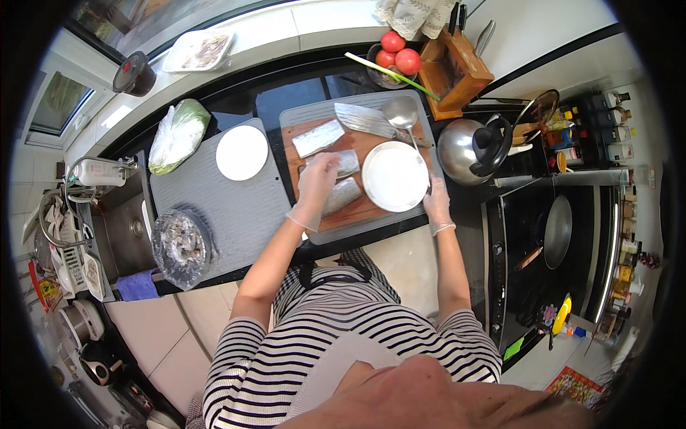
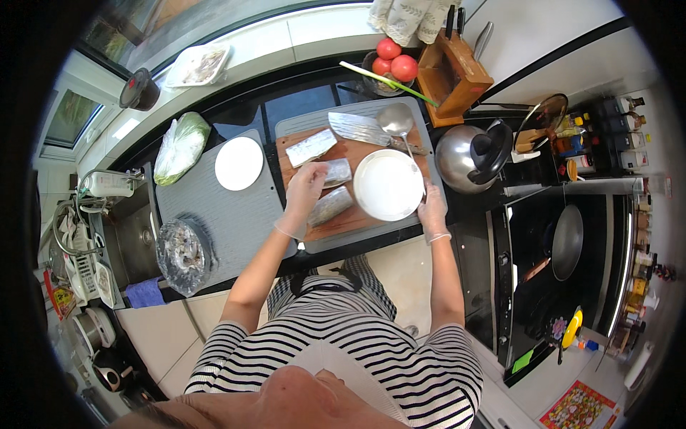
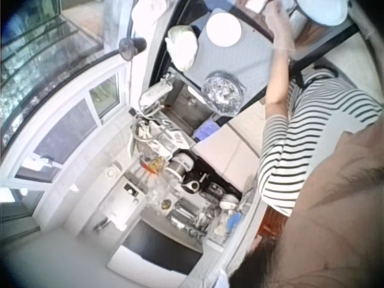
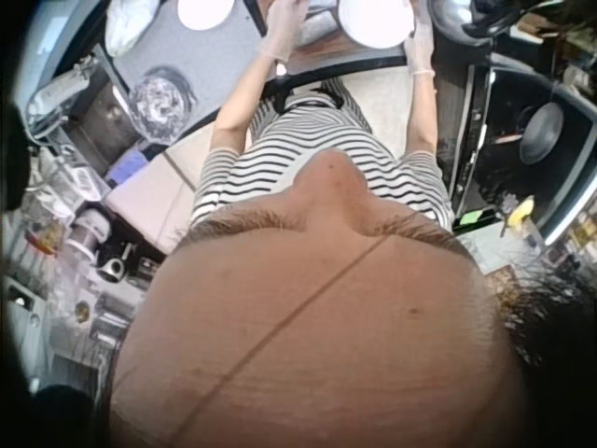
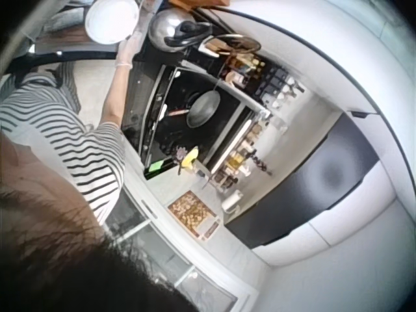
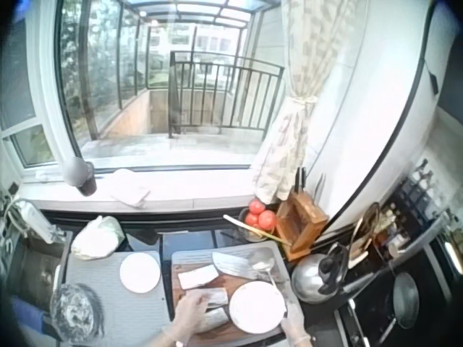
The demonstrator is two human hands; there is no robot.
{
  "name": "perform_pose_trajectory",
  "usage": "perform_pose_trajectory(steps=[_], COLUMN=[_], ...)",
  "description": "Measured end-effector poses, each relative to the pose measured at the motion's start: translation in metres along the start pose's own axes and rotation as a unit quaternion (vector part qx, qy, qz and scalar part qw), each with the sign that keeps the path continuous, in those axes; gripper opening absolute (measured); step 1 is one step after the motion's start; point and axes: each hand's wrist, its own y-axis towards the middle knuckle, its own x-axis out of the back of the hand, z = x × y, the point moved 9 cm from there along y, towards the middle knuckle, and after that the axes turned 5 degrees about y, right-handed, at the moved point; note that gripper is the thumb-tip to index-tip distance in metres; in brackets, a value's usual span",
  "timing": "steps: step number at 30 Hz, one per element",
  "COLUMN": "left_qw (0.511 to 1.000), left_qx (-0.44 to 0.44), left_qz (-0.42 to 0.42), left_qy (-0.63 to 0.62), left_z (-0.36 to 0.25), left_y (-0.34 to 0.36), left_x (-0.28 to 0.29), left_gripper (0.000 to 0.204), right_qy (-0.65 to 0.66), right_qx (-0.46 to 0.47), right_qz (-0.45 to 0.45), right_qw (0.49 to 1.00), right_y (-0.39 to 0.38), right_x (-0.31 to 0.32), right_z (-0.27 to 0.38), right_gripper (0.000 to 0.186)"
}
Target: The person cuts fish fillets into smaller pieces on a cutting board, places them on a plate, and then transfers the pieces into a pan with oil on the stove.
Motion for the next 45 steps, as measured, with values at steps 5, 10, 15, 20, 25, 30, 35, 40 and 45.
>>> perform_pose_trajectory(steps=[5, 10, 15, 20, 25, 30, 35, 40, 45], left_qw=[0.983, 0.926, 0.869, 0.813, 0.837, 0.883, 0.926, 0.935, 0.893], left_qx=[-0.165, -0.193, -0.181, -0.214, -0.216, -0.232, -0.227, -0.266, -0.382], left_qz=[0.032, 0.177, 0.264, 0.356, 0.325, 0.279, 0.21, 0.175, 0.157], left_qy=[0.078, 0.271, 0.377, 0.408, 0.385, 0.296, 0.216, 0.154, 0.179], left_z=[-0.073, -0.084, -0.061, -0.05, -0.047, -0.051, -0.073, -0.104, -0.141], left_y=[0.05, 0.1, 0.116, 0.112, 0.118, 0.129, 0.125, 0.111, 0.072], left_x=[-0.098, -0.223, -0.276, -0.289, -0.268, -0.21, -0.152, -0.108, -0.097], left_gripper=[0.019, 0.02, 0.017, 0.019, 0.033, 0.032, 0.04, 0.045, 0.038], right_qy=[0.137, 0.218, 0.196, 0.23, 0.3, 0.227, 0.142, -0.088, 0.148], right_qx=[0.003, -0.006, -0.057, -0.052, -0.11, -0.095, -0.078, 0.067, -0.105], right_qz=[0.015, -0.035, -0.03, -0.026, 0.027, 0.04, 0.065, -0.002, 0.074], right_qw=[0.99, 0.975, 0.979, 0.971, 0.947, 0.968, 0.985, 0.994, 0.981], right_y=[0.009, 0.006, 0.006, 0.007, 0.01, 0.014, 0.018, 0.026, 0.019], right_x=[0.016, 0.045, 0.058, 0.051, 0.033, 0.023, -0.002, 0.001, -0.014], right_z=[0.007, 0.021, 0.007, -0.01, -0.027, -0.02, -0.01, 0.018, -0.007], right_gripper=[0.054, 0.052, 0.055, 0.052, 0.05, 0.05, 0.053, 0.045, 0.041])
